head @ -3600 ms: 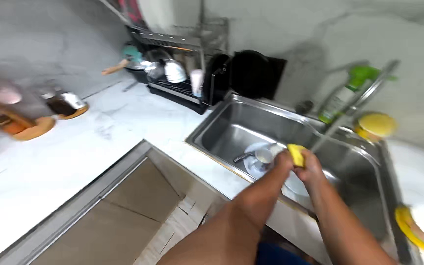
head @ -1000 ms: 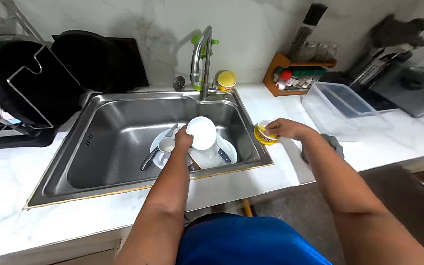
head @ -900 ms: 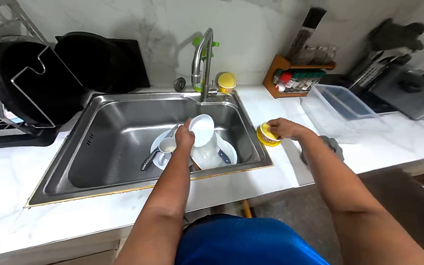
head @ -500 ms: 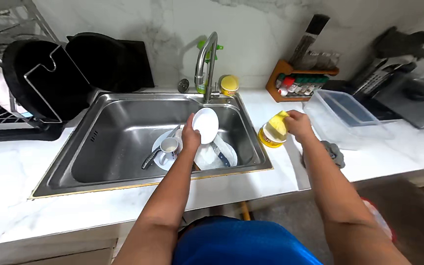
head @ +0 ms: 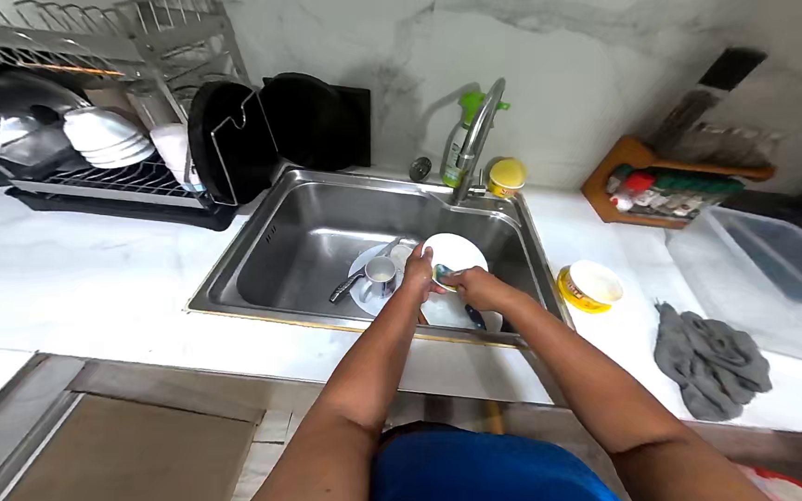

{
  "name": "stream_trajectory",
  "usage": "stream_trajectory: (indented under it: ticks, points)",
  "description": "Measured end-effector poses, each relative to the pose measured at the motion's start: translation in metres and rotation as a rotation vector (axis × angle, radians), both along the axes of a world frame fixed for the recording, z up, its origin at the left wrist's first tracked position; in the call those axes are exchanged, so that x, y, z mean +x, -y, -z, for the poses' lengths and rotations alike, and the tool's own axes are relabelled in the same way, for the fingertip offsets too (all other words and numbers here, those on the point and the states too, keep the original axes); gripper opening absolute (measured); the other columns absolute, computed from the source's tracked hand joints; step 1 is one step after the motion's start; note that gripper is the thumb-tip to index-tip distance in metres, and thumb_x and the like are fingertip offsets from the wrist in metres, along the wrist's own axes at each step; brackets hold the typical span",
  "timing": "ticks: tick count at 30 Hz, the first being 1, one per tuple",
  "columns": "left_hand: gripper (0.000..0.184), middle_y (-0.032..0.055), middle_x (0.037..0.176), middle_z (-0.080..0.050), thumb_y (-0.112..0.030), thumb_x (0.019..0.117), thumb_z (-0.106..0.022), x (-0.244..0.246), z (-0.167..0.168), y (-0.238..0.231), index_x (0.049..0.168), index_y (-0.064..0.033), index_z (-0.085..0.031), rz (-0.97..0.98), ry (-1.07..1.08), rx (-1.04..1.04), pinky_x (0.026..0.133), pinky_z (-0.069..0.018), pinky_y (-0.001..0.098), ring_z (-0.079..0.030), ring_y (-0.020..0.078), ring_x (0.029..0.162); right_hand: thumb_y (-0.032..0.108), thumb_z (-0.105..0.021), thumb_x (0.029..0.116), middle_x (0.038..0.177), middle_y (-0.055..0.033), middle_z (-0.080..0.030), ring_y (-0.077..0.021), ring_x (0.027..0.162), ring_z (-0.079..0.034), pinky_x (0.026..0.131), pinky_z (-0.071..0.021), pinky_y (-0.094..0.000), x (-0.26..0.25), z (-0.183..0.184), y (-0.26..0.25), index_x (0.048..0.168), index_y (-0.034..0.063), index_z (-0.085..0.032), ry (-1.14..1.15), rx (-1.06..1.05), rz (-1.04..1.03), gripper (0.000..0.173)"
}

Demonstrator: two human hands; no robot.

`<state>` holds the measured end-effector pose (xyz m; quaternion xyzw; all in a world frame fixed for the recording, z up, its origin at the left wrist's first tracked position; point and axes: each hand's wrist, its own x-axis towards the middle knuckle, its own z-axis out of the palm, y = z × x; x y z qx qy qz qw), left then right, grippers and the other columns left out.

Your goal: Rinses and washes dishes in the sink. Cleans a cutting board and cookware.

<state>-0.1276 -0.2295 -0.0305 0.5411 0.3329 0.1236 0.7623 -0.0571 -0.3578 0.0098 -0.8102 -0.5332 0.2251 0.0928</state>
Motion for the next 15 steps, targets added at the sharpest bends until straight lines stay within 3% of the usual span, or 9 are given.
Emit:
stream_trajectory:
  ticks: [3,6,8,10,13,15]
  points:
    - [0.045,0.02,0.112,-0.063,-0.042,0.1135,-0.031,-0.001,-0.002,-0.003,0.152,-0.0215,-0.043,0.032,0.032,-0.033,0.054,-0.0513,0.0367,-0.062,0.0254,0.07,0.002,-0.058,0.0997,0.126,-0.023,-0.068,-0.0359,0.122,-0.063,0.11,-0.0458,-0.0512,0.005,0.001,-0.032,0.117,-0.0015,-0.074,-0.047,0.295,0.095,0.024]
    - [0.046,0.0229,0.112,-0.066,-0.045,0.1122,-0.034,0.0,0.001,-0.003,0.151,-0.0218,-0.045,0.002,0.131,-0.012,0.052,-0.0573,0.0414,-0.068,0.0301,0.07,0.002,-0.071,0.091,0.115,-0.0265,-0.064,-0.0423,0.111,-0.063,0.099,-0.0525,-0.0561,0.036,0.016,-0.048,0.101,-0.0007,-0.075,0.224,0.522,0.259,0.011]
    - [0.047,0.0231,0.115,-0.066,-0.043,0.1121,-0.035,0.004,0.002,-0.003,0.154,-0.0231,-0.043,0.001,0.158,0.031,0.053,-0.0581,0.043,-0.069,0.0308,0.071,0.006,-0.069,0.0947,0.116,-0.0278,-0.064,-0.0439,0.113,-0.063,0.1,-0.0518,-0.057,0.037,0.014,-0.049,0.104,-0.0029,-0.073,0.264,0.515,0.412,0.013]
    - [0.047,0.0216,0.115,-0.067,-0.041,0.1129,-0.034,0.007,0.002,-0.005,0.153,-0.0193,-0.045,0.018,0.158,0.085,0.051,-0.0572,0.0417,-0.068,0.0288,0.07,0.007,-0.063,0.0987,0.119,-0.0252,-0.066,-0.038,0.114,-0.064,0.103,-0.0509,-0.0519,0.025,0.012,-0.049,0.11,-0.0046,-0.071,0.077,0.468,0.408,0.018]
    - [0.048,0.0183,0.11,-0.066,-0.043,0.1134,-0.03,0.004,0.0,-0.016,0.147,-0.0146,-0.049,0.064,0.114,0.114,0.052,-0.054,0.0379,-0.065,0.0253,0.071,0.004,-0.052,0.102,0.127,-0.0229,-0.067,-0.0323,0.121,-0.064,0.11,-0.0476,-0.0447,0.018,0.013,-0.044,0.123,-0.0056,-0.068,-0.057,0.408,0.111,0.028]
    - [0.048,0.0197,0.112,-0.065,-0.044,0.1133,-0.029,0.004,0.0,-0.016,0.149,-0.0173,-0.047,0.096,0.111,0.073,0.053,-0.0549,0.0384,-0.066,0.0262,0.072,-0.002,-0.052,0.0996,0.126,-0.022,-0.067,-0.0362,0.122,-0.062,0.109,-0.0473,-0.0506,0.025,0.01,-0.044,0.12,-0.003,-0.071,0.164,0.394,-0.03,0.028]
